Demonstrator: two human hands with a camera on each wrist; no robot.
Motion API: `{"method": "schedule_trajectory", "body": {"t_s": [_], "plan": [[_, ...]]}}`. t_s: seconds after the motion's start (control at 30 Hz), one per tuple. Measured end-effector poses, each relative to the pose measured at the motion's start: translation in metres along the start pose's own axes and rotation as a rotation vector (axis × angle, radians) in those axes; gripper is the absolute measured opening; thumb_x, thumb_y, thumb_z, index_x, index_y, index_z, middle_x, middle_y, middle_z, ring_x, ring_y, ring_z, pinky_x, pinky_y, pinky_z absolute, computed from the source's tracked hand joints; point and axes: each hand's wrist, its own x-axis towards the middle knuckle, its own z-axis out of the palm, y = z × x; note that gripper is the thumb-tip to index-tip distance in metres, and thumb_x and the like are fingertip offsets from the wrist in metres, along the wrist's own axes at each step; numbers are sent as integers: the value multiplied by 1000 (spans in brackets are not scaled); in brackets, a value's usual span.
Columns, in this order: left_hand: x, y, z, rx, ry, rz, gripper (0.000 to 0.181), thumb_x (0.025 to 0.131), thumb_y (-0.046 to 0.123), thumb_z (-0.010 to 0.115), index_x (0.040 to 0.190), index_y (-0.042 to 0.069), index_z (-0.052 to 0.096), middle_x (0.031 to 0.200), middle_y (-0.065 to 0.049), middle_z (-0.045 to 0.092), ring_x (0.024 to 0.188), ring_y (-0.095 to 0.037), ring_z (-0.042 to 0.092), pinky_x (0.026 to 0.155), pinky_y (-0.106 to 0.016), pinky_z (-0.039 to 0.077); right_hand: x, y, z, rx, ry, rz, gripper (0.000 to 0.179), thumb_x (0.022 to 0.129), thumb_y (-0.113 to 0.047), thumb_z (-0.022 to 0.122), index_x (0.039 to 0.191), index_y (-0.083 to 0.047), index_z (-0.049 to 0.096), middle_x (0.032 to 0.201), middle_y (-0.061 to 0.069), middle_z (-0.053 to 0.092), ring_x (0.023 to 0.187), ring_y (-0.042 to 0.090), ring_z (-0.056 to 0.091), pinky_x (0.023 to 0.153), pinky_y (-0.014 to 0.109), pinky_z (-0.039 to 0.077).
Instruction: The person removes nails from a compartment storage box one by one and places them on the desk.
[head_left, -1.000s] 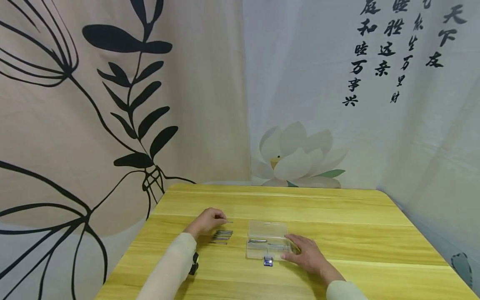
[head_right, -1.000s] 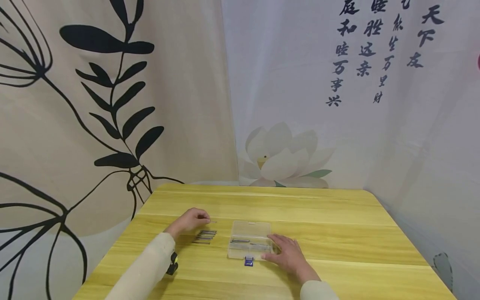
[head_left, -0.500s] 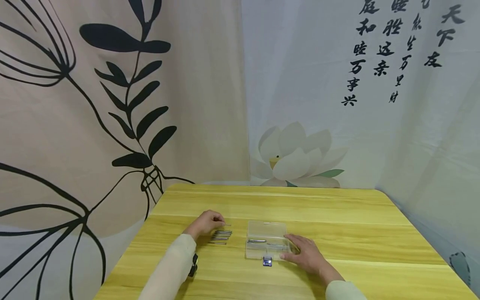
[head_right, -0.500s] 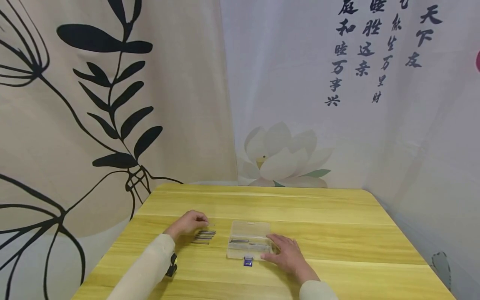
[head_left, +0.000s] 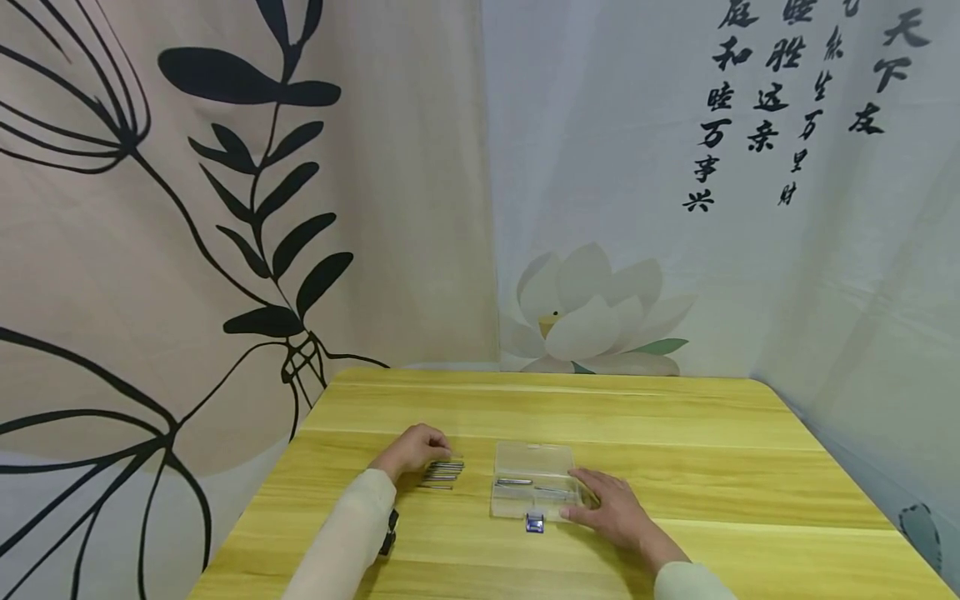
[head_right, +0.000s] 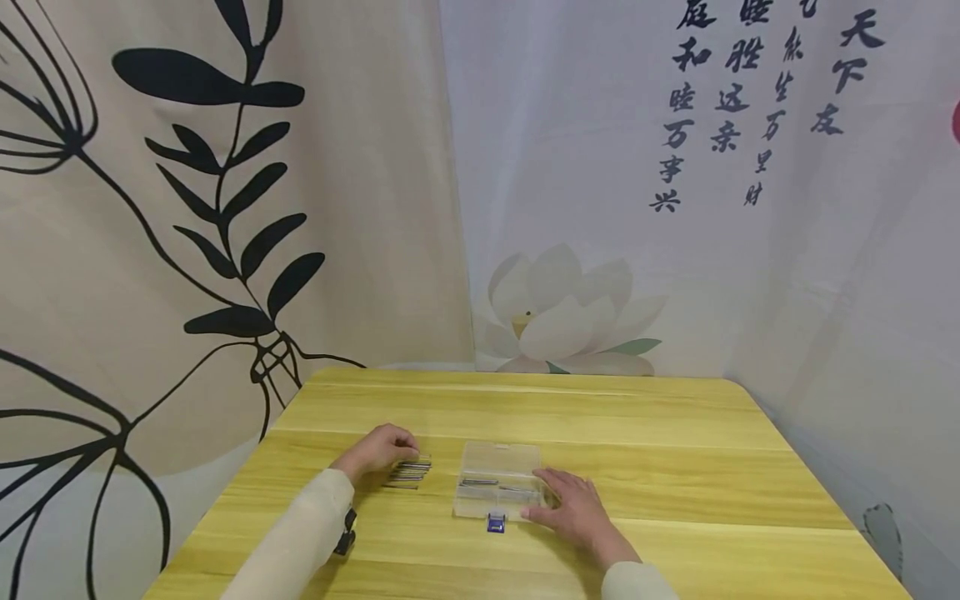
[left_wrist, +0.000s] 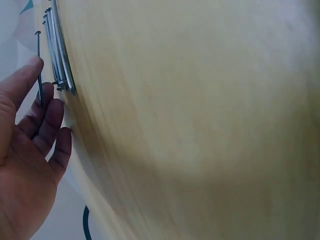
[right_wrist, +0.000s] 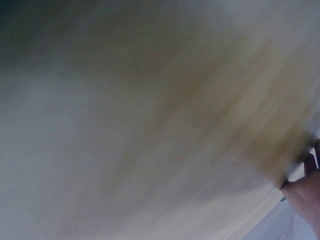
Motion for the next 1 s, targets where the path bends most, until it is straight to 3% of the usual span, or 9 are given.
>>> {"method": "schedule_trajectory", "body": {"t_s": [0.23,0.5,1.0], "plan": [[2,-5,3,58,4,-23,9,95,13,68,88,10,74,86,2,67,77,-14,56,72,-34,48,-1,0,-2,28,-14,13,73,86,-47,74,146,-11,50,147,19,46,136,48,35,109,67,16],[3,-6,5,109,-9,19,11,95,12,68,86,11,75,90,2,66,78,-13,55,70,-33,48,-1,2,-2,41,-24,17,72,87,-47,74,145,-11,50,147,19,46,136,48,35,108,68,18],[3,-1,1,61,-21,-33,14,97,14,66,88,9,75,84,0,68,75,-14,55,68,-33,48,0,-1,-1,44,-27,40,71,87,-45,74,145,-11,51,147,21,45,137,49,32,110,69,2]]}}
